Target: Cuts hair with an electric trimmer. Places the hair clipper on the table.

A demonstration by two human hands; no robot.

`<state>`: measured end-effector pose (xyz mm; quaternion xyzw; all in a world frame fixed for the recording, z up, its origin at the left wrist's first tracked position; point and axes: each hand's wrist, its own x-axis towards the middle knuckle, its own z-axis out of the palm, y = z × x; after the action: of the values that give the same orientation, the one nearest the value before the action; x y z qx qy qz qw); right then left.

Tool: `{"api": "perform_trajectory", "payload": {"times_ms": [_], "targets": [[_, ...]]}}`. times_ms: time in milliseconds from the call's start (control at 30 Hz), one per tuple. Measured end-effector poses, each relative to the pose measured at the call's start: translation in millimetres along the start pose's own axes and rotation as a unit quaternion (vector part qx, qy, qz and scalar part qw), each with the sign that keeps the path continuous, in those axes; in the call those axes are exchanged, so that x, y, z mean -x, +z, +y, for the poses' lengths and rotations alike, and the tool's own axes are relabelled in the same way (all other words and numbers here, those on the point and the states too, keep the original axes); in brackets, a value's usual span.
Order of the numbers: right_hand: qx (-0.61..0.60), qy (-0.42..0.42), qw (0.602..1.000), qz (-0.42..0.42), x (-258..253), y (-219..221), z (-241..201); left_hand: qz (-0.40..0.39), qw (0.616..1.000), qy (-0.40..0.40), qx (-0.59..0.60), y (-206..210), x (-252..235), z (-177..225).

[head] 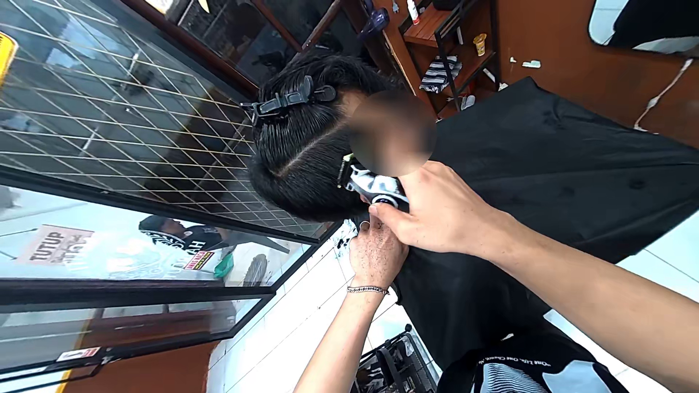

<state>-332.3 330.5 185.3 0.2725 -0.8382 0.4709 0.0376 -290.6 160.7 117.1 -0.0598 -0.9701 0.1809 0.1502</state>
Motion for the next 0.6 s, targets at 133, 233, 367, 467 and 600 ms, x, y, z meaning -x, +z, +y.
{"api": "perform_trajectory", "payload": {"times_ms": [133,233,367,467,600], "targets": [[0.012,-0.026,0.999,0.023,5,1,16,0.008,1.0,-0.003,0.016,0,-1,1],[0.027,0.011,0.999,0.025,5,-2,38,0.008,1.0,-0.012,0.025,3,-2,0],[0.027,0.027,0.999,0.015,3,-4,35,0.013,1.0,-0.006,0.023,2,-4,1],[0.019,0.019,1.0,0.006,1,-3,17,0.005,1.0,-0.007,0.016,2,-2,1],[0.024,-0.013,1.0,0.012,1,-2,3,-0.023,1.0,-0.007,0.0,-2,-2,1]]}}
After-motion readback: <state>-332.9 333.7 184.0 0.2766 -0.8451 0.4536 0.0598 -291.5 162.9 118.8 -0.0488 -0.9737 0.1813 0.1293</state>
